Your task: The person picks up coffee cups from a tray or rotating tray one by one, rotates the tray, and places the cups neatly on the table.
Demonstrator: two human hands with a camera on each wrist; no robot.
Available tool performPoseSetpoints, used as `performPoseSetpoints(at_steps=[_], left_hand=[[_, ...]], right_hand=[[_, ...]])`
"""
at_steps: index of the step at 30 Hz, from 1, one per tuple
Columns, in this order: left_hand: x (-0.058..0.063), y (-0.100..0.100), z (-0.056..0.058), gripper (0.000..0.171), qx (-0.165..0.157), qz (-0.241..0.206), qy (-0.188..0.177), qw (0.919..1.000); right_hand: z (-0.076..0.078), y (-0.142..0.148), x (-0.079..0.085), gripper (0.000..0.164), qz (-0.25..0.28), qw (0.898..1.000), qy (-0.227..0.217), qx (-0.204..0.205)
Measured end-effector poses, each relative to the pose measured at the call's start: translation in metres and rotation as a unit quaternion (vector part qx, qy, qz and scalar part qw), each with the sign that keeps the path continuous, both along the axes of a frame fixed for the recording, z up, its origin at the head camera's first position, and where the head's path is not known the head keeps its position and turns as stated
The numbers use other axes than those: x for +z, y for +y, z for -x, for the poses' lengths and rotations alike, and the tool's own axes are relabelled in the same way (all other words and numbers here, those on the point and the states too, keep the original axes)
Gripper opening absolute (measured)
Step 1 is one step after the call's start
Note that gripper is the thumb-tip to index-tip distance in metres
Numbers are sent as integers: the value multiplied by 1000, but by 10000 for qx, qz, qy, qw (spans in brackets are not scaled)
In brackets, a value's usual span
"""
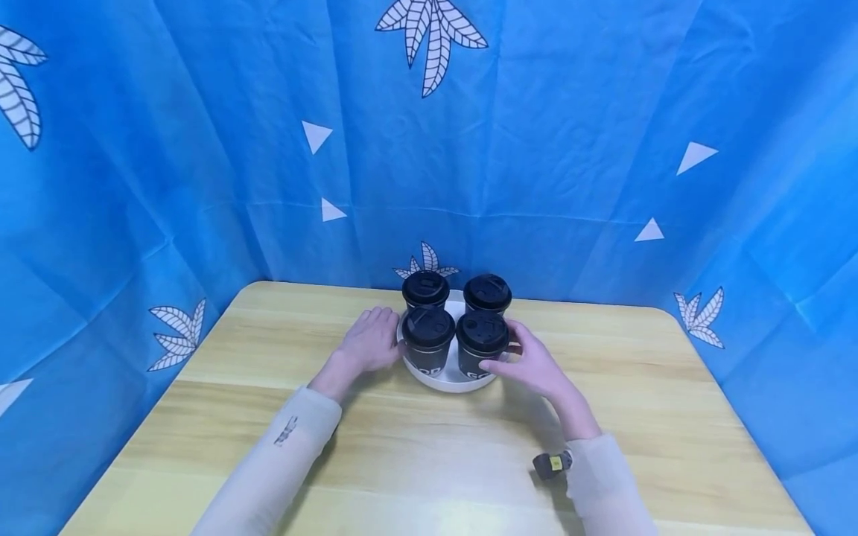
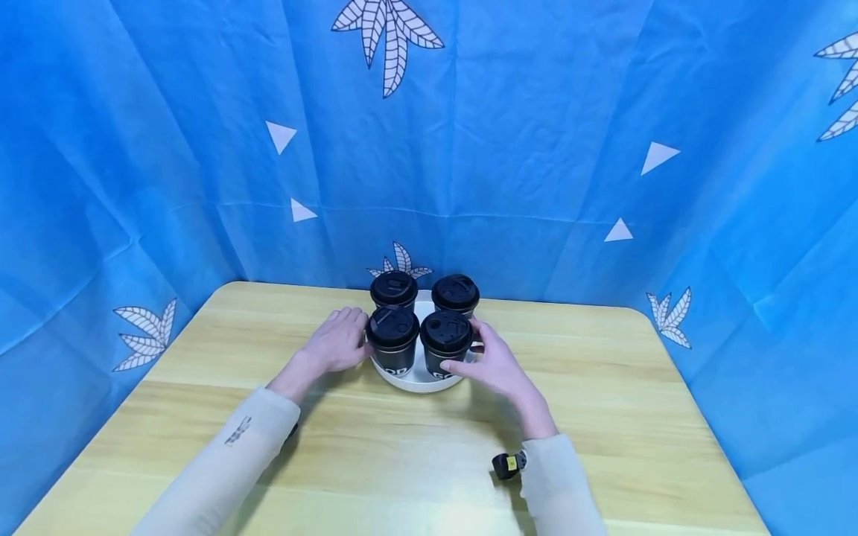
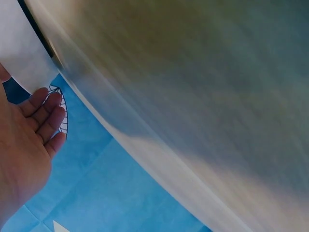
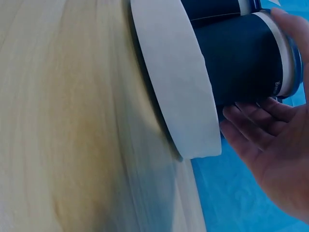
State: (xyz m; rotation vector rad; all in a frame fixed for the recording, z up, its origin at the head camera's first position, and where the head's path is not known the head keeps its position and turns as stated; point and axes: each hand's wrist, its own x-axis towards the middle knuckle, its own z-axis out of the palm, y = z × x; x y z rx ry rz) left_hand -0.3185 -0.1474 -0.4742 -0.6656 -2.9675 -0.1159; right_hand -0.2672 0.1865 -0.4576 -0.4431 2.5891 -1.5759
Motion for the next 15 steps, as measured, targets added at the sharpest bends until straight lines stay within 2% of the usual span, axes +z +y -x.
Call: performPoseSetpoints(at_steps=[7, 15], left_hand=[[2, 0, 3, 46, -59, -67, 116, 9999], [1, -1, 1, 48, -101, -64, 14, 9999]], right_hand=[[1, -5, 0, 98, -84, 9999, 143, -28], [4, -11, -12, 92, 117, 9994, 327, -69]])
